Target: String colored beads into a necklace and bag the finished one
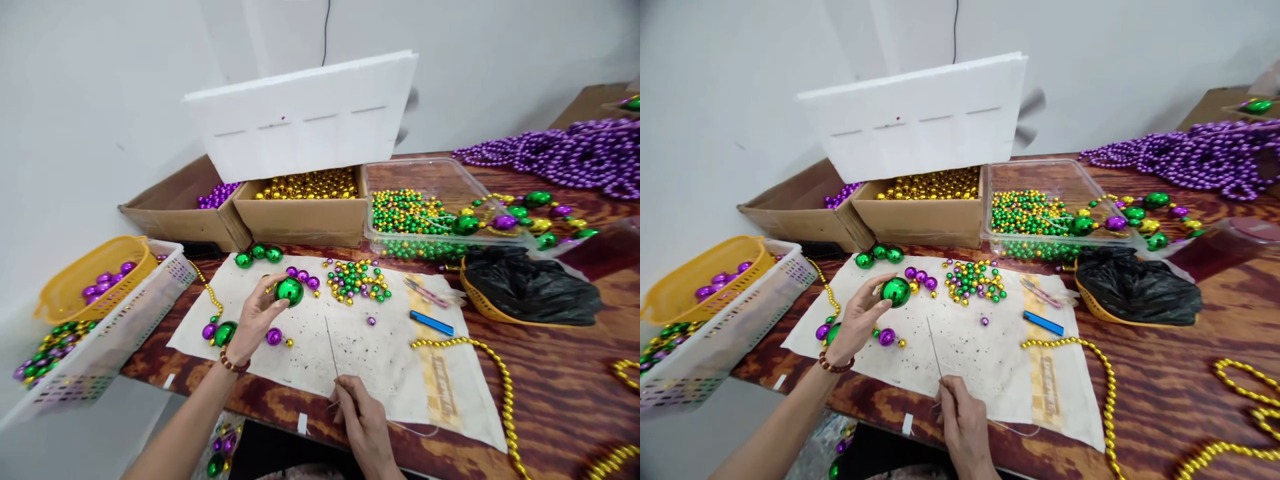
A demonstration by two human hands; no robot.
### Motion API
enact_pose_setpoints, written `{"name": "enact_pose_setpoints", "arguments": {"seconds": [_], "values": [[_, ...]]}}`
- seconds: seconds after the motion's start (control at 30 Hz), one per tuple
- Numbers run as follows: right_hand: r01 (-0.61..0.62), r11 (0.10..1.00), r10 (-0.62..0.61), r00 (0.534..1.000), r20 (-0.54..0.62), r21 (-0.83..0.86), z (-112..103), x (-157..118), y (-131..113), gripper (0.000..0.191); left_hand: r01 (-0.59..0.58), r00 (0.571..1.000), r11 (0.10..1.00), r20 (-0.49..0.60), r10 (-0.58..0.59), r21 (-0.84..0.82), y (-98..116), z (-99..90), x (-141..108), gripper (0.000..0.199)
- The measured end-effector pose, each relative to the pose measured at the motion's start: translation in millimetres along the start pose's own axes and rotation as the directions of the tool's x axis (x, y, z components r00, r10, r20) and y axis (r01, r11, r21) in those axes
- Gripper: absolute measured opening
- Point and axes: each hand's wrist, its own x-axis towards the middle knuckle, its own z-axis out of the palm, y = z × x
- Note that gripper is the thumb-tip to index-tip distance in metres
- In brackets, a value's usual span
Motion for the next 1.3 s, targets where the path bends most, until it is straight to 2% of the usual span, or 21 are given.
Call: {"name": "enact_pose_setpoints", "arguments": {"seconds": [0.23, 0.33, 0.47, 0.67, 0.87, 1.3], "values": [[0.047, 0.999, -0.047, 0.999, -0.015, -0.022, 3.6, -0.7, -7.1, 0.022, -0.071, 0.997, 0.994, -0.031, 0.069, -0.077, 5.7, 16.1, -9.9, 0.036], [0.094, 0.995, -0.094, 0.996, 0.012, -0.026, 10.4, 5.4, -10.1, 0.022, -0.025, 0.998, 0.99, -0.057, 0.017, -0.142, 8.1, 17.6, -10.1, 0.038], [0.152, 0.988, -0.151, 0.988, 0.044, -0.019, 19.6, 16.5, -13.0, 0.023, 0.026, 0.993, 0.948, -0.099, -0.06, -0.318, 18.8, 22.2, -6.1, 0.037], [0.154, 0.988, -0.153, 0.987, 0.052, -0.018, 25.8, 23.7, -12.3, 0.018, 0.045, 0.992, 0.88, -0.079, -0.093, -0.474, 37.1, 29.6, -3.5, 0.037], [0.137, 0.99, -0.136, 0.99, 0.035, -0.033, 26.0, 23.9, -13.3, 0.019, 0.048, 0.993, 0.858, -0.069, -0.097, -0.511, 38.7, 31.2, -5.7, 0.038], [0.117, 0.993, -0.117, 0.993, 0.016, -0.012, 25.1, 27.1, -17.1, 0.02, 0.038, 0.995, 0.885, -0.063, -0.076, -0.464, 37.1, 35.2, -9.1, 0.038]]}}
